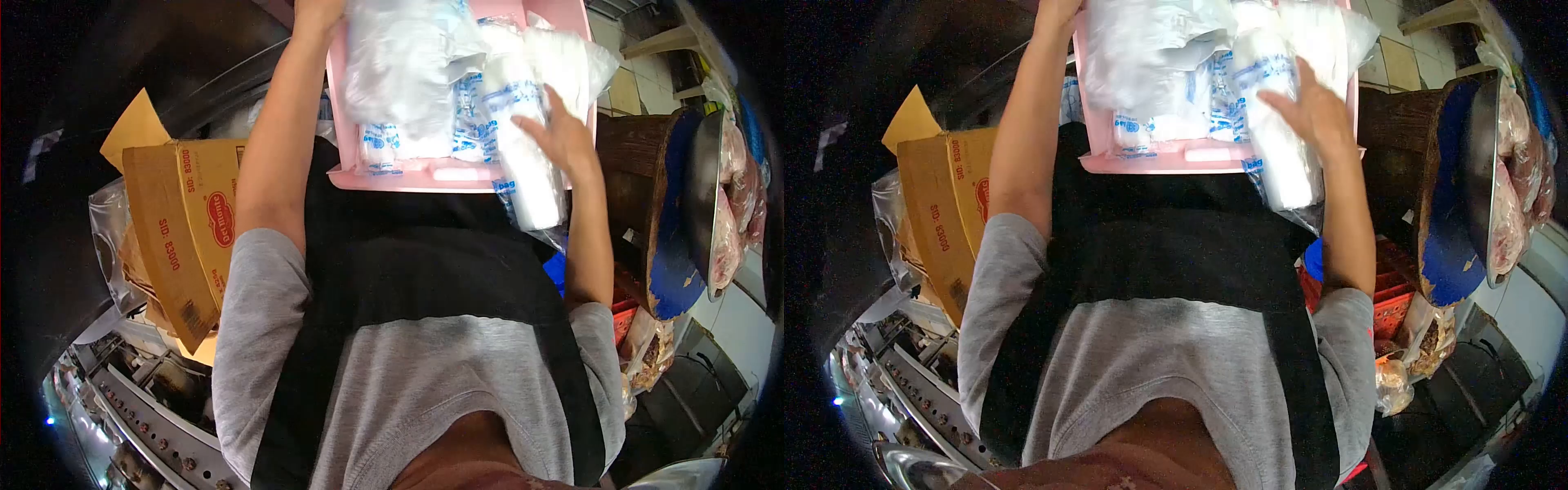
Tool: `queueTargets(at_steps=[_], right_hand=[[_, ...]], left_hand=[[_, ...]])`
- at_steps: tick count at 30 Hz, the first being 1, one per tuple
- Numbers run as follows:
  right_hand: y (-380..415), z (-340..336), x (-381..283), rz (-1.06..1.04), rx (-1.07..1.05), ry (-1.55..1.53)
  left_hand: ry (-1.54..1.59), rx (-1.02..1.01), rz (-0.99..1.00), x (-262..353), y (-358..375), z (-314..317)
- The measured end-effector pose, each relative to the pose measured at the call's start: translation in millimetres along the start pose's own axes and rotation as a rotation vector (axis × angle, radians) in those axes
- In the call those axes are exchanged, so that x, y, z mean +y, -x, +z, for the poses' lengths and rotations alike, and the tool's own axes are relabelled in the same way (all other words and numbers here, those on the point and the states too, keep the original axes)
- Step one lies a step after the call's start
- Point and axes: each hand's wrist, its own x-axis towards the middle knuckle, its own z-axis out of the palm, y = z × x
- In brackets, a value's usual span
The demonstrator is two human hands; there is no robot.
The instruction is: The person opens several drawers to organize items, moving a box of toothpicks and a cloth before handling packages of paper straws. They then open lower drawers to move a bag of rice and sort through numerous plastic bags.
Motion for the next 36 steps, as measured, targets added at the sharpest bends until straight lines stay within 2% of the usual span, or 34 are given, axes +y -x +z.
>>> queueTargets(at_steps=[1,2,3,4,5,7,8,10,13,14,15,16,17,19,20,21,22,23,24,25,26,28,30,32,34,35,36], right_hand=[[2,12,3,0.003,0.004,-0.003],[3,26,7,-0.024,-0.023,-0.066],[4,35,11,-0.048,-0.046,-0.128],[6,39,6,0.006,-0.087,-0.222],[6,46,9,-0.052,-0.096,-0.311],[-11,79,31,-0.195,-0.113,-0.396],[-6,70,26,-0.18,-0.101,-0.395],[5,55,13,-0.177,-0.323,-0.646],[21,52,16,-0.234,-0.237,-0.787],[26,54,21,-0.229,-0.221,-0.837],[31,58,27,-0.224,-0.212,-0.839],[37,61,34,-0.259,-0.161,-0.999],[43,61,38,-0.3,-0.114,-1.157],[60,52,50,-0.122,-0.13,-1.513],[66,45,62,-0.103,-0.15,-1.597],[73,43,66,-0.135,0.046,-1.616],[67,62,93,-0.406,-0.001,-1.835],[74,56,94,-0.251,0.118,-1.905],[72,53,91,-0.401,0.146,-1.921],[70,49,88,-0.55,0.18,-1.932],[73,35,70,-0.569,0.171,-1.93],[83,-3,7,-0.426,0.171,-1.598],[60,-8,-23,-0.289,-0.025,-1.454],[8,18,-29,-0.218,-0.178,-1.441],[-52,50,-24,-0.076,-0.119,-1.318],[-73,63,-20,-0.083,-0.123,-1.32],[-92,73,-16,-0.201,-0.037,-1.335]], left_hand=[[0.043,0.125,0.446,6,2,2],[-0.146,0.392,0.325,-1,12,8],[-0.137,0.385,0.331,-9,7,14],[0.012,0.304,0.228,33,66,-8],[0.16,0.219,0.124,56,102,-22],[0.447,0.039,-0.091,24,71,1],[0.587,-0.054,-0.201,27,83,1],[0.857,-0.252,-0.422,10,75,-2],[1.221,-0.56,-0.78,14,103,-16],[1.221,-0.573,-0.779,38,102,-16],[0.961,-0.597,-0.912,62,96,-16],[0.691,-0.606,-1.028,82,91,-11],[0.689,-0.604,-1.024,92,90,-3],[0.088,-0.355,-0.335,104,90,11],[0.446,-0.394,-0.292,105,87,14],[-0.038,-0.207,0.332,70,70,28],[-0.545,-0.001,0.933,31,43,44],[-0.438,-0.201,0.415,46,12,64],[-0.894,-0.13,0.478,55,5,85],[-0.966,-0.214,0.463,43,-8,103],[-1.035,-0.299,0.449,26,-21,115],[-0.996,-0.25,0.419,7,-34,118],[-0.952,-0.213,0.39,-10,-40,118],[-0.895,0.042,0.343,-33,-46,100],[-1.048,0.026,0.332,-57,-60,69],[-1.015,0.016,0.266,-82,-71,54],[-0.981,0.007,0.199,-101,-80,41]])
